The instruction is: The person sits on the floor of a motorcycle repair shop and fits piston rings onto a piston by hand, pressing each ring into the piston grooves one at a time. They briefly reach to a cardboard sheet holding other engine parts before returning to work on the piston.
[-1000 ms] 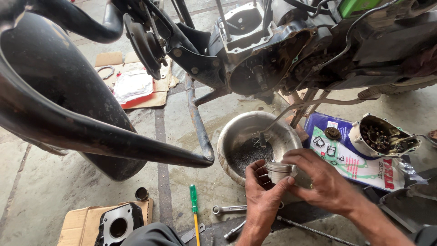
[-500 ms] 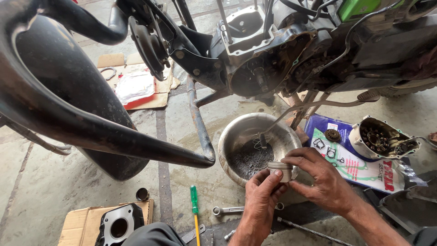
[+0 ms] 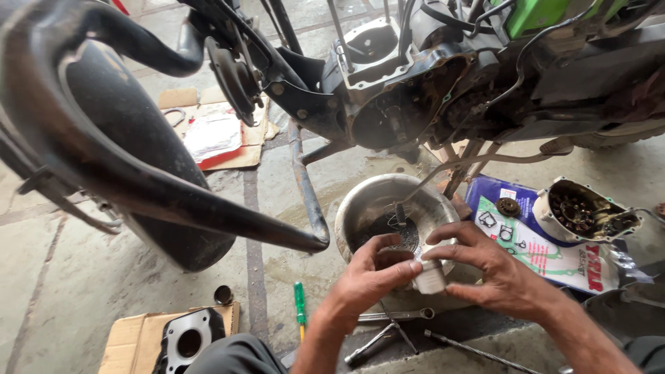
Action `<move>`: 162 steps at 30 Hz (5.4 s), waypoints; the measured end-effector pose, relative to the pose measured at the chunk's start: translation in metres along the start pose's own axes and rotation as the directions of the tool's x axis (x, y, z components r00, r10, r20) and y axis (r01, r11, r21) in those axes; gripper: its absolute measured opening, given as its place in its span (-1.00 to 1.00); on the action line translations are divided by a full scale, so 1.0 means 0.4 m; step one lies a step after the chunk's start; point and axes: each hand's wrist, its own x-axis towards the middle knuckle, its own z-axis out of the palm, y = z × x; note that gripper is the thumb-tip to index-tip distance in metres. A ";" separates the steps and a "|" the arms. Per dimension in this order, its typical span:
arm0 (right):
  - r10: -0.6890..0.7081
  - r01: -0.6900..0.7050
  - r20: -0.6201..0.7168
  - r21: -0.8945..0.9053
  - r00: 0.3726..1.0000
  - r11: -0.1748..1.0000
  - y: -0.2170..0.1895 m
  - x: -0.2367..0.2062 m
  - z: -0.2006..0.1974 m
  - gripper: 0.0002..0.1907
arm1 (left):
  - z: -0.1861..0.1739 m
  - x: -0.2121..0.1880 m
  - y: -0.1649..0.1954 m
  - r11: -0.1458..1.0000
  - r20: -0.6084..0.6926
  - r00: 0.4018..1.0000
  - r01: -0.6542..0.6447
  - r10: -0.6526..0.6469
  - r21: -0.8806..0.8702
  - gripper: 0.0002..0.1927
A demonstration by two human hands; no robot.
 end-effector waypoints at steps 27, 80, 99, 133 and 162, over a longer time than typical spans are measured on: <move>0.122 -0.185 -0.429 -0.109 0.895 0.977 0.068 0.124 0.087 -0.72 | 0.004 0.018 -0.136 0.914 -0.454 0.890 -0.142 -0.050 -0.379 -0.06; 0.646 -0.362 -0.227 0.674 0.729 0.645 0.128 0.139 0.147 -0.79 | -0.031 0.034 -0.083 0.995 -0.142 0.986 -0.095 0.088 -0.038 -0.13; 0.312 0.002 -0.501 0.531 0.807 0.847 0.025 -0.007 0.108 -0.82 | 0.105 -0.047 -0.062 0.991 -0.116 0.987 -0.116 0.109 -0.063 -0.15; -0.002 0.236 -0.619 0.296 0.785 0.925 -0.021 -0.021 0.108 -0.89 | 0.099 -0.006 -0.078 0.972 -0.293 0.950 -0.161 0.106 -0.172 -0.17; 0.010 0.149 -0.736 0.150 0.677 0.977 -0.032 -0.012 0.082 -0.88 | 0.109 0.026 -0.089 0.841 -0.160 0.983 -0.165 0.095 -0.515 -0.36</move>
